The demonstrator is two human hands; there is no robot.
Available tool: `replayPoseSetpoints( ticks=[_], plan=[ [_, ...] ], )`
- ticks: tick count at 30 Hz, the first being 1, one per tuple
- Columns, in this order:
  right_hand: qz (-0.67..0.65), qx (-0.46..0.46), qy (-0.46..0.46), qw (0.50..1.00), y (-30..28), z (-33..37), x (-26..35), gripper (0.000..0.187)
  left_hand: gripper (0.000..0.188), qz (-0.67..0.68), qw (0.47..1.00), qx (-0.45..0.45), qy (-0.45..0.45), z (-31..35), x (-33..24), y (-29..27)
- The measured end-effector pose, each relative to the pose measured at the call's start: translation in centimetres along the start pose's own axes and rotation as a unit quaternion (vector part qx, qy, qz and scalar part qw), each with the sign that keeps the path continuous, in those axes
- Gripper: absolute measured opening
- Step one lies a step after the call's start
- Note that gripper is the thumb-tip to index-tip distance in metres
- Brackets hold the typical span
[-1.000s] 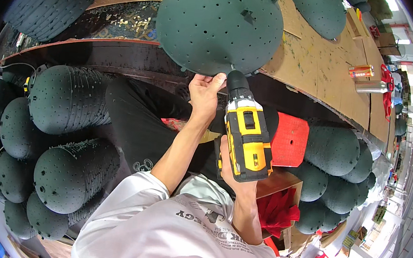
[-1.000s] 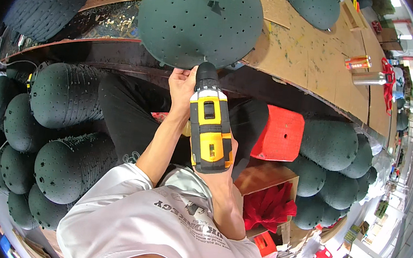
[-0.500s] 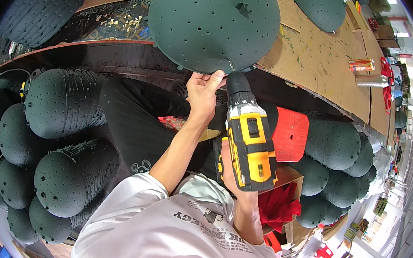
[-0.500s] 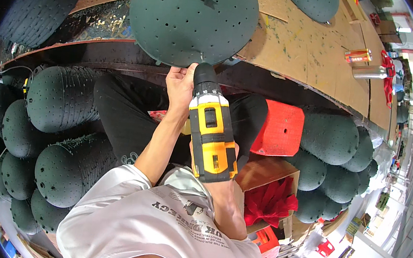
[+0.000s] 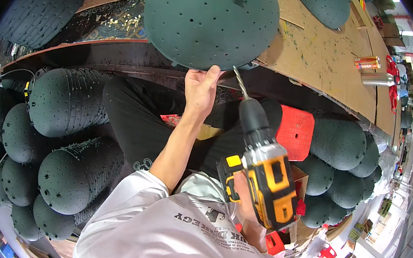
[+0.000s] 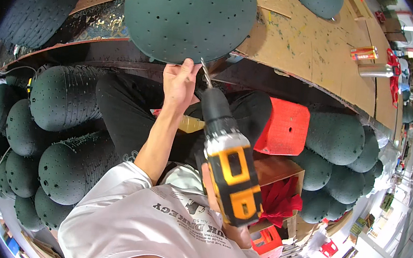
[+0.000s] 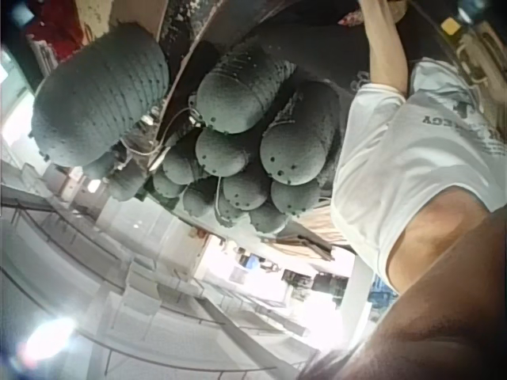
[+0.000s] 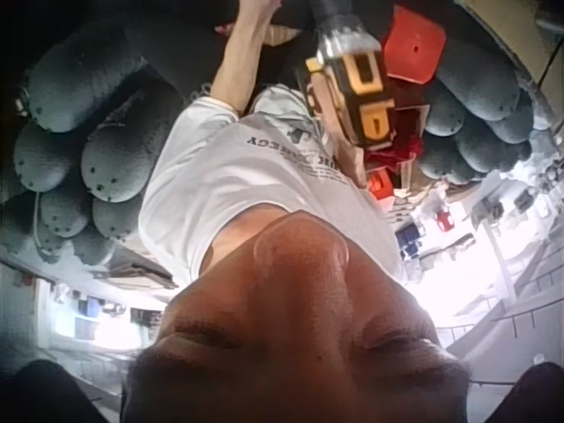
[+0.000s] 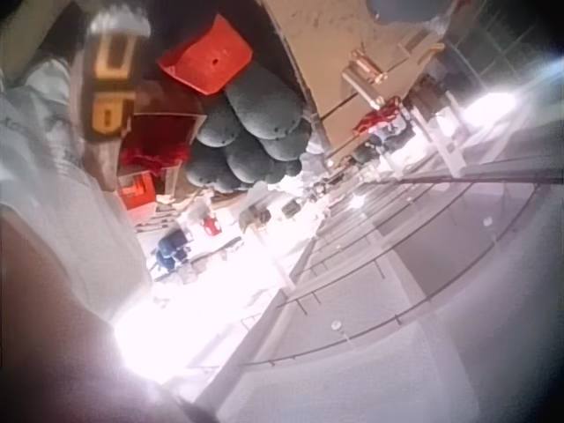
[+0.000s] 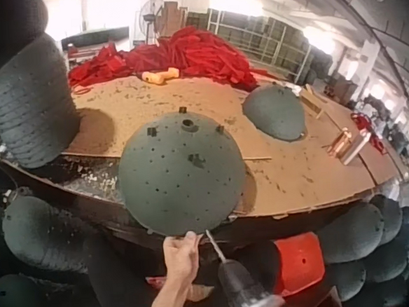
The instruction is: Using a power drill to create holes in green hemispherical foam pieces at a workbench.
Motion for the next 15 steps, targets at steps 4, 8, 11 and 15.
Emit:
replayPoseSetpoints(
  ticks=[4, 8, 11, 15],
  plan=[
    [-0.102, 0.002, 0.081, 0.991, -0.3, 1.5, -4.3, 0.027, 0.037, 0.087, 0.995, 0.037, -0.034, -0.8, -0.8, 1.8],
    [-0.222, -0.049, 0.078, 0.971, -0.8, 1.9, -7.2, 0.034, 0.050, 0.074, 0.994, 0.077, -0.005, -2.4, -3.1, 3.8],
    [-0.239, -0.065, 0.074, 0.966, -1.0, 2.2, -8.3, 0.033, 0.054, 0.041, 0.996, 0.080, 0.024, -3.4, -4.9, 4.7],
    [-0.270, -0.068, 0.071, 0.958, -0.7, 2.2, -9.1, 0.032, 0.053, 0.022, 0.994, 0.095, 0.054, -3.9, -7.8, 5.0]
  ],
)
Point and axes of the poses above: each hand's wrist, its own z-axis away from the middle knuckle, its own y-axis out of the palm, x = y × z, the point moved 7 cm from there along -z, towards the middle knuckle, and after that the axes turned 6 degrees about y, right-handed, at the moved point
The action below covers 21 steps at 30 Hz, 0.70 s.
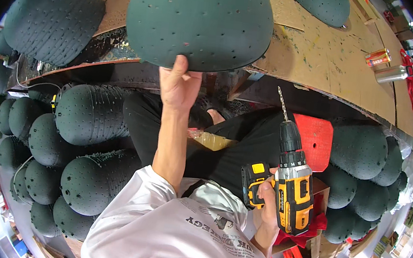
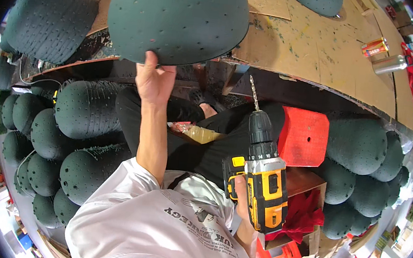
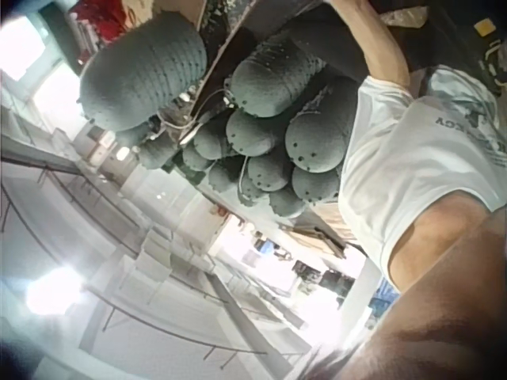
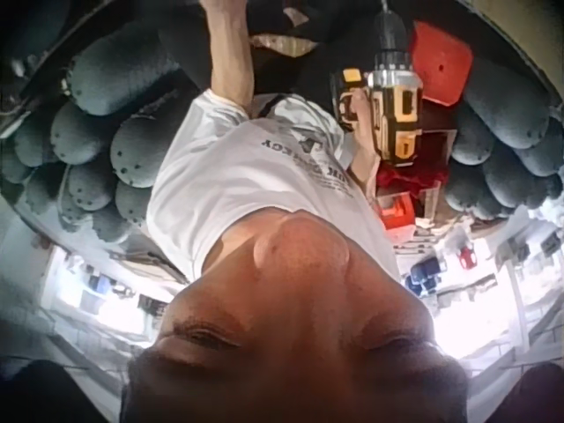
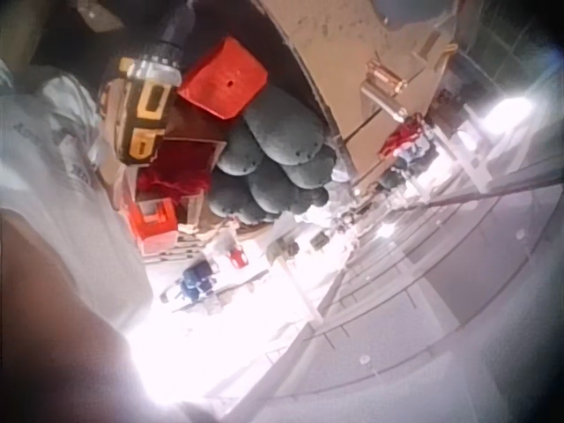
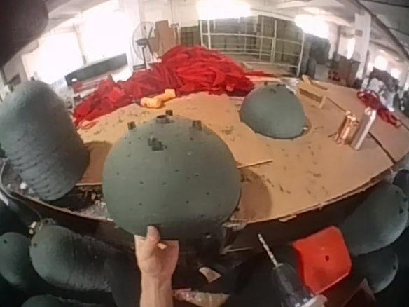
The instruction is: Using a power drill to create holes in green hemispherical foam pieces at a workbench.
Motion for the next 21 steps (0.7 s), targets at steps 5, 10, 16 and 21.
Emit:
replayPoseSetpoints(
  ticks=[5, 10, 16, 21],
  plan=[
    [0.077, 0.005, -0.051, 0.996, -0.9, 0.0, 0.3, 0.032, 0.050, 0.046, 0.997, 0.029, -0.060, -1.9, -1.6, -1.2],
    [0.187, 0.000, -0.122, 0.975, -0.6, 0.5, 0.5, 0.032, 0.044, -0.004, 0.988, 0.033, -0.150, -3.9, -2.0, -3.7],
    [0.256, 0.009, -0.164, 0.953, 1.3, 0.9, -0.5, 0.032, 0.044, -0.384, 0.911, -0.019, -0.147, -6.3, -5.3, -6.4],
    [0.173, -0.016, -0.112, 0.978, 2.4, 0.1, -0.7, 0.029, 0.054, -0.530, 0.836, -0.059, -0.127, -5.4, -6.3, -6.3]
  ],
)
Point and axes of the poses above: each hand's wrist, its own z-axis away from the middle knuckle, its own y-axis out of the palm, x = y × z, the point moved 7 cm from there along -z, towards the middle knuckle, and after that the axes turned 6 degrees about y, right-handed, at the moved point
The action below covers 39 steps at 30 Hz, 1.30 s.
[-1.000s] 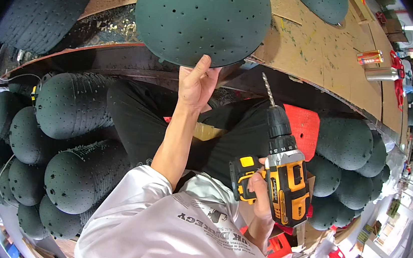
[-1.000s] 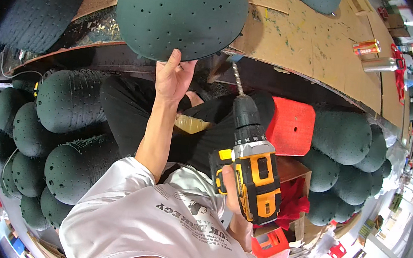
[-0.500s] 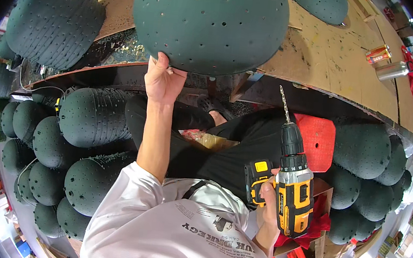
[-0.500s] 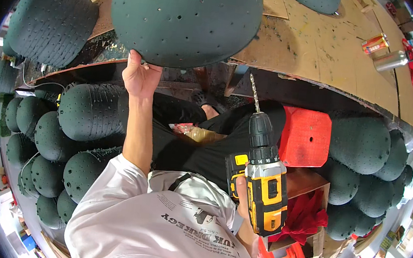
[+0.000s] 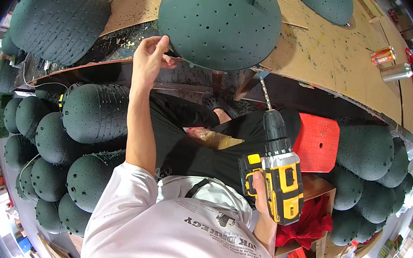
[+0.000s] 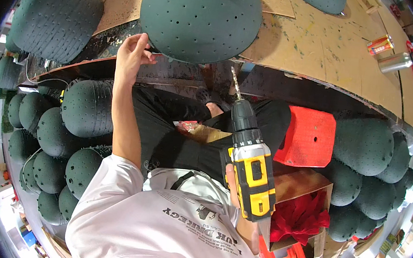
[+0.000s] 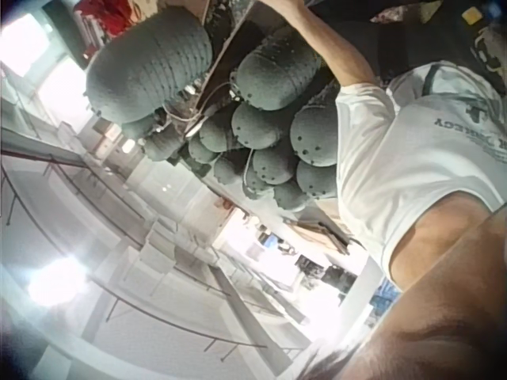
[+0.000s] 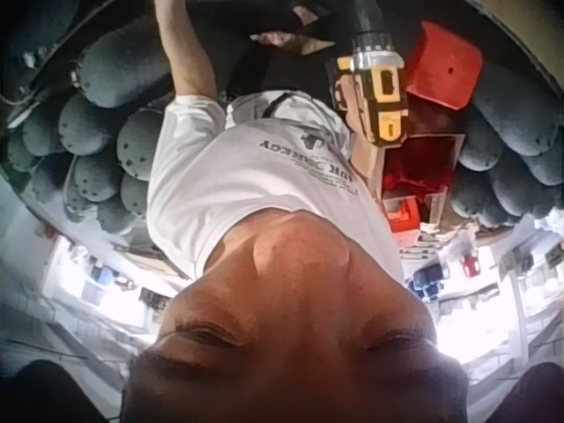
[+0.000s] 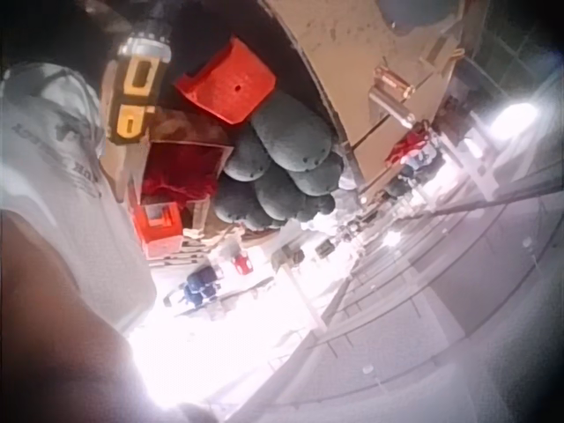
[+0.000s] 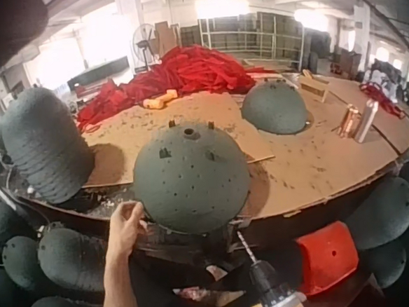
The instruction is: Using a power drill to create holes in green hemispherical foam pieces at a workbench.
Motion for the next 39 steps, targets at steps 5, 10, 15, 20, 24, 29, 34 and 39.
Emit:
replayPoseSetpoints(
  ticks=[5, 10, 15, 20, 24, 29, 34, 39],
  plan=[
    [-0.003, -0.011, -0.067, 0.998, 1.0, -1.3, 2.2, 0.031, 0.037, -0.030, 0.991, -0.105, 0.075, 4.6, 0.9, -0.4],
    [-0.005, -0.004, -0.087, 0.996, 1.8, -2.7, 3.5, 0.032, 0.021, 0.163, 0.984, 0.047, -0.056, 9.3, 5.4, 6.4],
    [-0.018, 0.001, -0.110, 0.994, 3.1, -4.1, 4.8, 0.029, 0.027, 0.390, 0.915, 0.076, -0.078, 8.9, 6.1, 11.5],
    [0.079, 0.009, -0.138, 0.987, 4.5, -4.4, 6.0, 0.028, 0.021, 0.431, 0.898, 0.035, -0.081, 8.2, 6.5, 12.8],
    [0.139, 0.017, -0.151, 0.979, 5.1, -4.4, 6.4, 0.027, 0.021, 0.441, 0.894, 0.025, -0.071, 8.0, 6.9, 13.1],
    [0.083, 0.017, -0.138, 0.987, 5.1, -4.8, 6.3, 0.027, 0.022, 0.451, 0.890, 0.020, -0.068, 7.9, 6.9, 13.2],
    [0.083, 0.023, -0.146, 0.985, 5.0, -4.9, 6.5, 0.027, 0.023, 0.445, 0.893, 0.013, -0.069, 8.0, 6.9, 13.3],
    [0.048, 0.026, -0.104, 0.993, 4.8, -5.6, 6.8, 0.023, 0.024, 0.436, 0.898, -0.013, -0.051, 8.0, 7.2, 13.4]
  ],
)
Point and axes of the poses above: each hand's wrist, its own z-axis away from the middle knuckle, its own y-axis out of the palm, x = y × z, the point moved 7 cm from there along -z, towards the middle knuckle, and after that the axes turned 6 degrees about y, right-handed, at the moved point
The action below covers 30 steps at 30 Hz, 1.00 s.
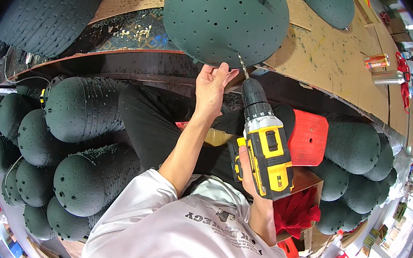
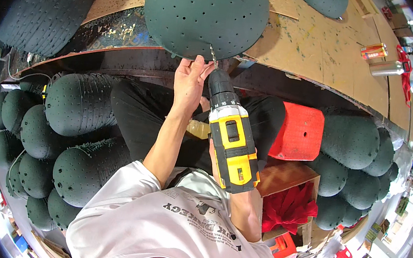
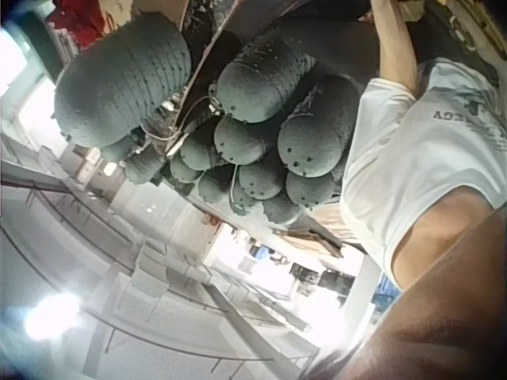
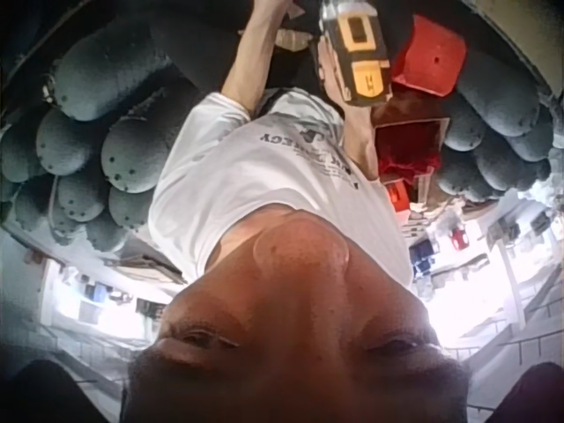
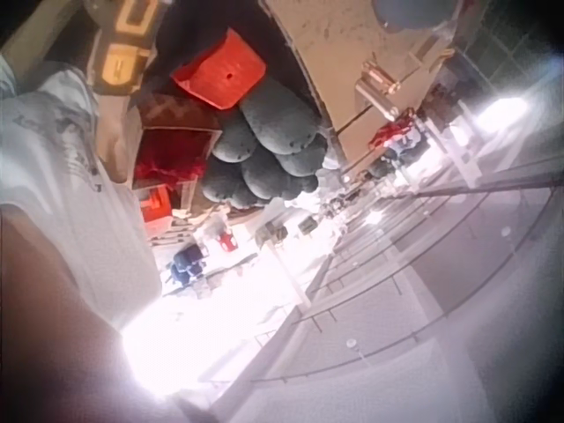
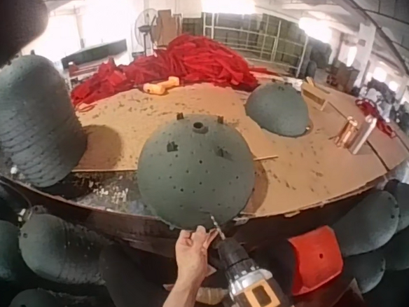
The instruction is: Using a power drill to create holes in green hemispherical foam pieces at a workbench.
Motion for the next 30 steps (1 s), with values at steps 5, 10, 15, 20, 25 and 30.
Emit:
replayPoseSetpoints(
  ticks=[5, 10, 15, 20, 25, 30],
  plan=[
    [0.075, 0.014, -0.047, 0.996, -1.0, -0.1, 1.2, 0.021, 0.026, 0.003, 1.000, 0.013, 0.028, -0.2, 0.4, 0.3],
    [0.159, 0.021, -0.080, 0.984, -1.1, 0.1, 1.9, 0.024, 0.027, 0.005, 0.999, 0.008, 0.043, -0.1, 0.5, 0.4],
    [0.139, 0.000, -0.122, 0.983, -1.2, -0.4, 1.9, 0.018, 0.025, 0.000, 0.999, 0.005, 0.047, 0.1, 0.8, 0.3],
    [-0.070, -0.003, 0.046, 0.997, 0.8, -2.3, -1.9, 0.036, 0.026, -0.046, 0.999, -0.018, 0.004, 1.6, 2.3, 0.0],
    [-0.070, 0.007, 0.094, 0.993, 1.1, -1.5, -2.4, 0.027, 0.029, -0.025, 0.999, -0.020, 0.041, 1.9, 1.8, 0.3],
    [0.056, -0.025, -0.066, 0.996, -1.3, -0.6, 1.2, 0.018, 0.027, -0.014, 0.998, -0.033, 0.059, 1.8, 1.5, 0.8]
  ],
)
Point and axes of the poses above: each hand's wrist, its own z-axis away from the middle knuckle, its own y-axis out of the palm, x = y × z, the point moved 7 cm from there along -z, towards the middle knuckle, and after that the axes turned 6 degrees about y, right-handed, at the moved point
